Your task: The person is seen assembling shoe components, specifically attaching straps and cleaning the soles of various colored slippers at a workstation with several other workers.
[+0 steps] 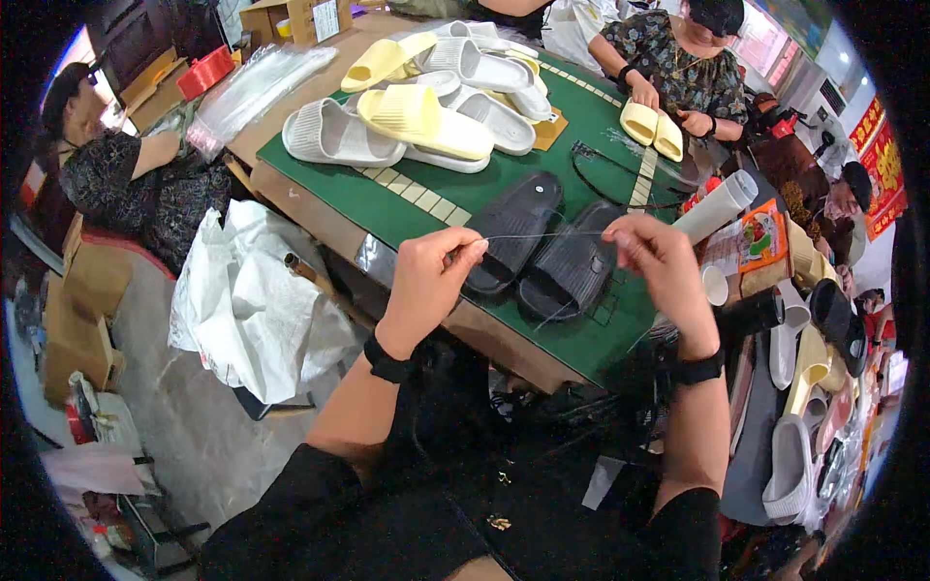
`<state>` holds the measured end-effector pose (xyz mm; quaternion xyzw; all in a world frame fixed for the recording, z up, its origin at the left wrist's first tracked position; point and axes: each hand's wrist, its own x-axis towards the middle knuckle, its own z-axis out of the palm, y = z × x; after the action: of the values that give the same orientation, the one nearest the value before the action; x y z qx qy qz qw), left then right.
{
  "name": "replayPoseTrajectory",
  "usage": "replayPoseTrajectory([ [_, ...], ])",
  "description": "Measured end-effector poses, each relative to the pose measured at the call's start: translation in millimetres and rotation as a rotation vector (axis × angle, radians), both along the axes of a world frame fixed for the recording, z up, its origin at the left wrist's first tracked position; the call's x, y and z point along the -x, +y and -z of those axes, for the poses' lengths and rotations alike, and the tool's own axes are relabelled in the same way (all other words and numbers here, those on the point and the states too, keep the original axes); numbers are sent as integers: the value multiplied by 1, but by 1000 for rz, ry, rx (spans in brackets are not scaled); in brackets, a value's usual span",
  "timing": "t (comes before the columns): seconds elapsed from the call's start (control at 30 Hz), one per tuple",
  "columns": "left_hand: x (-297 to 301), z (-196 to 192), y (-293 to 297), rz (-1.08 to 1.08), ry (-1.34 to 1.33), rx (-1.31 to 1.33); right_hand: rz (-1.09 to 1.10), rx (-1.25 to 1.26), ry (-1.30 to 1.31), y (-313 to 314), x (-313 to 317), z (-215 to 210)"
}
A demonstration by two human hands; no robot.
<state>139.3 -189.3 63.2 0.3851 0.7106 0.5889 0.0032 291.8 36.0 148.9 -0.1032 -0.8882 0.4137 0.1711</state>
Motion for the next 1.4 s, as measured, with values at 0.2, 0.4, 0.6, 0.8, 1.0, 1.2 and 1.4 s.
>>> replayPoseTrajectory([
  [0.2,8,5,9,66,-66,-34,46,-141,50,31,23,-35],
  [0.4,20,19,13,28,-132,-12,100,-112,31,85,42,-49],
  [0.6,30,60,16,-11,-172,17,135,71,-11,135,60,-36],
  [0.8,32,82,23,-65,-262,-117,131,191,-44,150,76,-8],
  [1.0,32,83,23,-64,-235,-121,139,455,-82,156,82,3],
  [1.2,26,76,13,-39,-233,-38,163,581,-246,165,88,28],
  [1.4,-16,-28,-6,273,522,83,244,712,-291,185,89,67],
])
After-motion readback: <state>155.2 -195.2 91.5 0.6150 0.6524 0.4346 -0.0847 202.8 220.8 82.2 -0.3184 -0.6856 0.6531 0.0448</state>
